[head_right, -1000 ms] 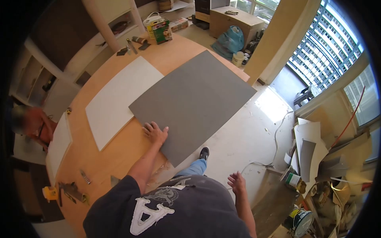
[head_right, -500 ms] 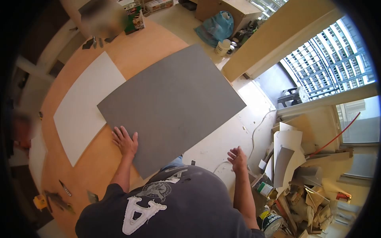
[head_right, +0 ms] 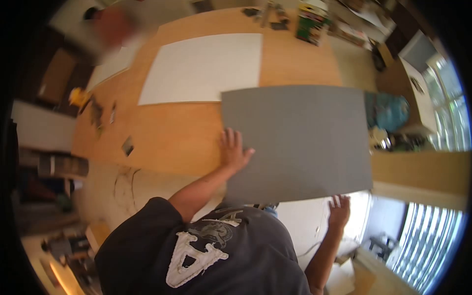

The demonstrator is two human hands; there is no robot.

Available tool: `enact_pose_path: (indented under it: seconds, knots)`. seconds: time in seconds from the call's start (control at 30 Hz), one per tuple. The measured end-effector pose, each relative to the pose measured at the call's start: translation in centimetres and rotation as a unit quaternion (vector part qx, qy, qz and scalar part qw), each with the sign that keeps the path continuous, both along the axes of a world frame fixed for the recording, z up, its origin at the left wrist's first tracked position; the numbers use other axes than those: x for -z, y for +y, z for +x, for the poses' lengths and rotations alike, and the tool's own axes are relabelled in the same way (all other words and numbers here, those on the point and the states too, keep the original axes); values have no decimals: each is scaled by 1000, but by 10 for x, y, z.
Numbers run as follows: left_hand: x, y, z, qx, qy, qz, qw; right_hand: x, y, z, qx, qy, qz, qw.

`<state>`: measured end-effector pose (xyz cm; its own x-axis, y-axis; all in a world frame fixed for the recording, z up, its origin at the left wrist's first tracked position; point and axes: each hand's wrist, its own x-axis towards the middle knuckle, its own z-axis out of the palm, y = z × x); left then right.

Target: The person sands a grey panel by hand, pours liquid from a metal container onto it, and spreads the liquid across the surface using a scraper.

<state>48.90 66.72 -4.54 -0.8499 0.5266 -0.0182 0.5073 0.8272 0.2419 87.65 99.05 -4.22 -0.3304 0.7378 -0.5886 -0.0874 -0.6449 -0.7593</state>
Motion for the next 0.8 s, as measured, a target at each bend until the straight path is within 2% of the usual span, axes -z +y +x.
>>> enact_pose_path:
  seconds: [0.07,0.17,0.2,0.27,0.3,0.33,0.37,0.4,0.47,0.53,0.6,0.67,0.8]
  knots:
    - [2,17,33,-61,-26,-5,998,-3,42,-27,-10,-10,60,998]
    - [5,35,68,-126,-39,-12,991,-24,61,-89,-119,-166,213,955]
    - [0,43,72,-144,-44,-7,989,-29,69,-107,-167,-170,242,941]
    - [-3,37,85,-152,-89,-14,984,4,68,-133,-262,-175,278,908]
    - [-7,33,84,-152,-113,-15,982,20,64,-144,-306,-207,378,849]
    - [-12,22,77,-164,-109,-4,980,25,39,-161,-298,-153,427,840]
    - [-18,5,70,-172,-106,8,979,23,20,-170,-322,-168,425,829]
    - [-22,-13,62,-176,-105,19,979,8,-7,-179,-345,-186,422,818]
    - [17,-73,30,-205,-16,44,978,1,-50,-186,-380,-236,463,765]
    - [8,-143,-13,-268,-37,7,963,2,-71,-187,-394,-278,505,716]
    - [5,-219,-59,-331,11,-46,942,2,-94,-191,-388,-303,551,674]
    - [14,-298,-109,-375,40,-44,925,3,-108,-203,-363,-347,522,689]
    - [15,-415,-171,-380,-6,-57,923,-3,-141,-250,-292,-400,490,717]
